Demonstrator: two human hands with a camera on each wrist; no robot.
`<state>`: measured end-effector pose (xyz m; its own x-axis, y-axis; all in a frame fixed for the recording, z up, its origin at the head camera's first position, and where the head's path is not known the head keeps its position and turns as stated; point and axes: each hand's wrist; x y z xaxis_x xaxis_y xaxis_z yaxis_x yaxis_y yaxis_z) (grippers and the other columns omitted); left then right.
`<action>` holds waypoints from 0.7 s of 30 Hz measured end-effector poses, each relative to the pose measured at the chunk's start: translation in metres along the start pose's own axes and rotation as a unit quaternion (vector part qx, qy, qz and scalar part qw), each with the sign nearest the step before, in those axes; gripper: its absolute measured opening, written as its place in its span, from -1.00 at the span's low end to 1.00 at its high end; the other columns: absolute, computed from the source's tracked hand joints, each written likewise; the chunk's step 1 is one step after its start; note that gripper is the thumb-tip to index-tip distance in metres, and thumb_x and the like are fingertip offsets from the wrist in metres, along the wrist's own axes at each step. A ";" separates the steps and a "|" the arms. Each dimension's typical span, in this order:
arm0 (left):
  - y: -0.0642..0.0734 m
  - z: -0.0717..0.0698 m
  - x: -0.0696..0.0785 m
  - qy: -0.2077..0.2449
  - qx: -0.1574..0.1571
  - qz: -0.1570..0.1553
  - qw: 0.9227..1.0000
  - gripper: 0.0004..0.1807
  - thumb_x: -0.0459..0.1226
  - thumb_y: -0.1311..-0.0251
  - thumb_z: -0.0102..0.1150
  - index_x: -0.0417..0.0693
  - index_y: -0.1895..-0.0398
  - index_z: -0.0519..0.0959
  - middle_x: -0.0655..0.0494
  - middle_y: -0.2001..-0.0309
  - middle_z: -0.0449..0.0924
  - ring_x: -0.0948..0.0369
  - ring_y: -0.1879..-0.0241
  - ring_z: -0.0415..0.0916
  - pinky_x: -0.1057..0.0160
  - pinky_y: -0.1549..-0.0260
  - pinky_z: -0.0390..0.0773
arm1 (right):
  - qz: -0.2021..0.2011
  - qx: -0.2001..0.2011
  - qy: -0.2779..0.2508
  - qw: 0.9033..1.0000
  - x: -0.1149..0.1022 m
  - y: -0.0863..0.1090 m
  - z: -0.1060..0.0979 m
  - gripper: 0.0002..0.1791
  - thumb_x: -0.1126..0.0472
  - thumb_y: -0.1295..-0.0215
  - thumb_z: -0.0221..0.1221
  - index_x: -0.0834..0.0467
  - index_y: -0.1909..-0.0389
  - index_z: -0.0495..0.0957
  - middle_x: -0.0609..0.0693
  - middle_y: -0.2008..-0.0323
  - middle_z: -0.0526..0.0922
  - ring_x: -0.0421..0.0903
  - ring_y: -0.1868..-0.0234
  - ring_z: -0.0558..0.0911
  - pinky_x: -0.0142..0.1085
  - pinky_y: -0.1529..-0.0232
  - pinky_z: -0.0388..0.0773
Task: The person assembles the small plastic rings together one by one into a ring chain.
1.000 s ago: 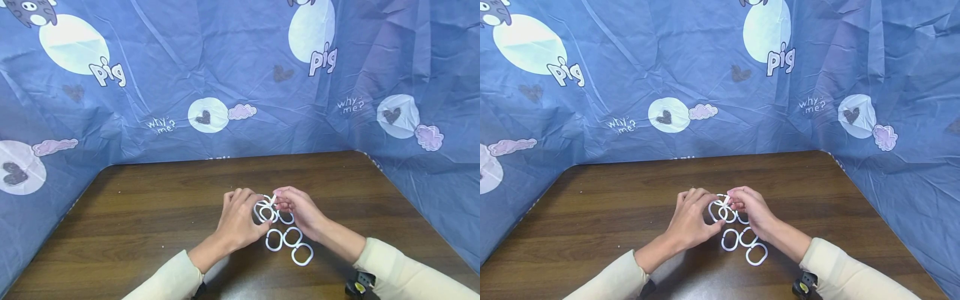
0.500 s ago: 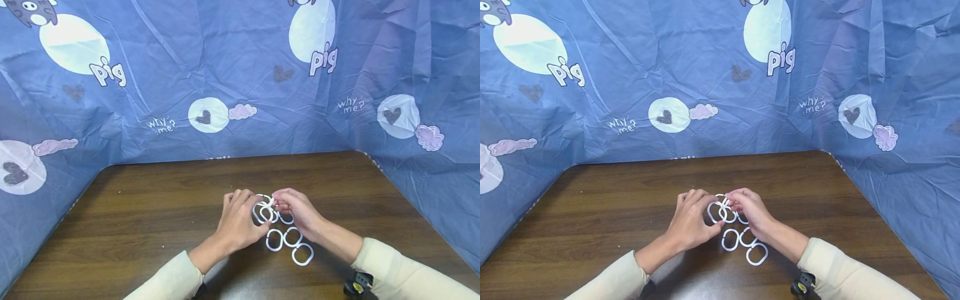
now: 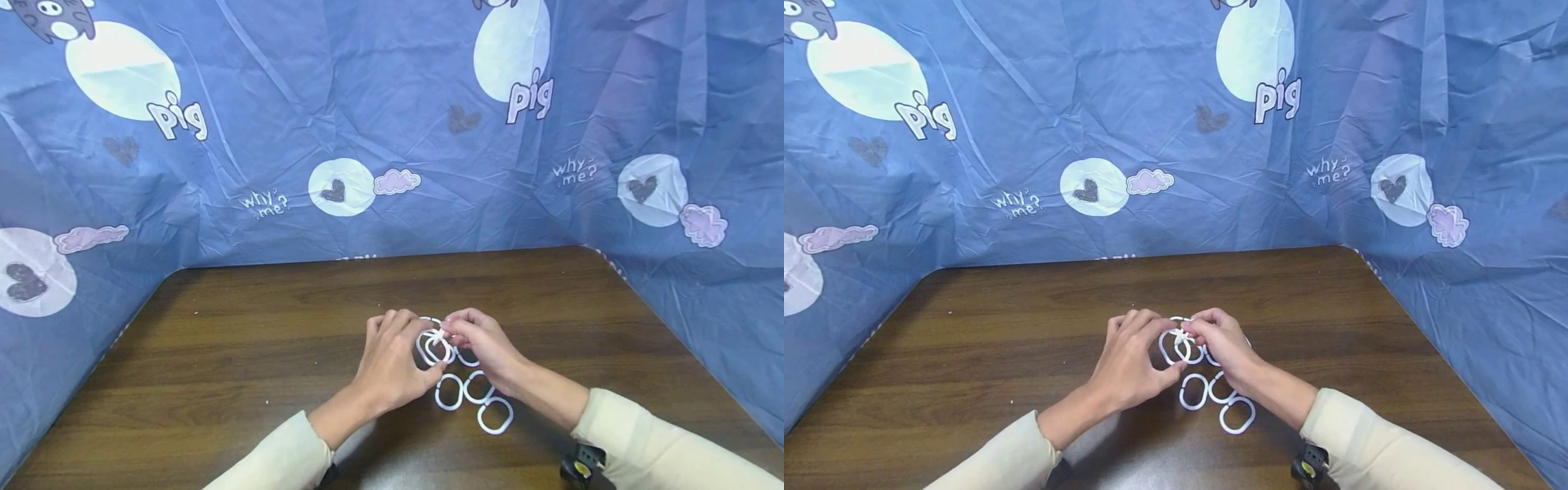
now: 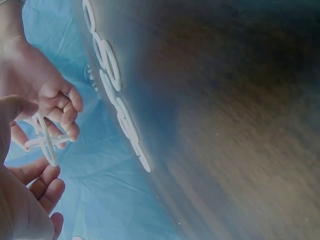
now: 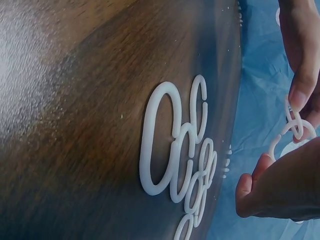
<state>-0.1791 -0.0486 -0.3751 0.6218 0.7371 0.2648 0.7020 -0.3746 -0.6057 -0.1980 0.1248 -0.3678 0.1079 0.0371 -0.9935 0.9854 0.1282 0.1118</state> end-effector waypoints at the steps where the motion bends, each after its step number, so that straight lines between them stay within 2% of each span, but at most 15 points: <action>1: 0.000 0.000 0.000 0.001 -0.001 0.000 1.000 -0.40 0.02 0.26 0.47 -0.02 0.08 0.62 0.21 0.22 0.54 0.21 0.18 0.39 0.09 0.03 0.26 | 0.000 0.002 -0.001 1.000 0.000 0.000 0.000 -0.71 0.25 -0.24 0.15 0.31 0.08 0.41 -0.06 0.39 0.56 -0.12 0.30 0.53 -0.16 0.01 0.33; 7: 0.001 -0.001 0.001 -0.005 -0.006 0.005 1.000 -0.39 0.03 0.26 0.47 0.04 0.05 0.61 0.25 0.21 0.52 0.24 0.17 0.37 0.10 0.01 0.24 | -0.004 0.005 -0.007 1.000 0.000 -0.002 0.001 -0.71 0.25 -0.21 0.17 0.29 0.09 0.42 -0.06 0.36 0.54 -0.07 0.25 0.53 -0.13 0.00 0.30; 13: 0.001 -0.001 0.002 -0.016 -0.009 0.004 1.000 -0.37 0.09 0.22 0.45 0.05 0.02 0.60 0.26 0.16 0.54 0.24 0.13 0.38 0.09 -0.01 0.23 | -0.019 0.006 -0.015 1.000 -0.001 -0.004 0.003 -0.71 0.28 -0.17 0.17 0.31 0.11 0.43 -0.05 0.33 0.51 -0.10 0.28 0.52 -0.12 0.00 0.33; 17: 0.000 -0.002 0.002 -0.010 -0.001 -0.001 1.000 -0.35 0.15 0.19 0.45 0.02 0.04 0.60 0.23 0.14 0.58 0.24 0.10 0.41 0.07 -0.03 0.23 | -0.024 0.005 -0.021 0.999 -0.002 -0.003 0.004 -0.72 0.29 -0.15 0.18 0.29 0.13 0.43 -0.05 0.36 0.51 -0.09 0.29 0.51 -0.12 0.01 0.34; 21: -0.001 -0.003 0.003 0.001 0.016 -0.006 1.000 -0.40 0.12 0.14 0.45 -0.01 0.07 0.61 0.22 0.17 0.61 0.22 0.11 0.43 0.05 -0.04 0.23 | -0.031 0.001 -0.015 0.999 -0.001 -0.003 0.004 -0.70 0.29 -0.16 0.18 0.30 0.11 0.42 -0.06 0.42 0.50 -0.09 0.28 0.49 -0.18 0.05 0.36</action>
<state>-0.1769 -0.0483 -0.3715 0.6134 0.7409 0.2735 0.6986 -0.3476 -0.6254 -0.2011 0.1206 -0.3669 0.0503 -0.0001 -0.9987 0.9906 0.1270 0.0499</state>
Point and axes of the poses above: each hand's wrist, its own y-axis away from the middle knuckle, its own z-axis out of the palm, x = y × z
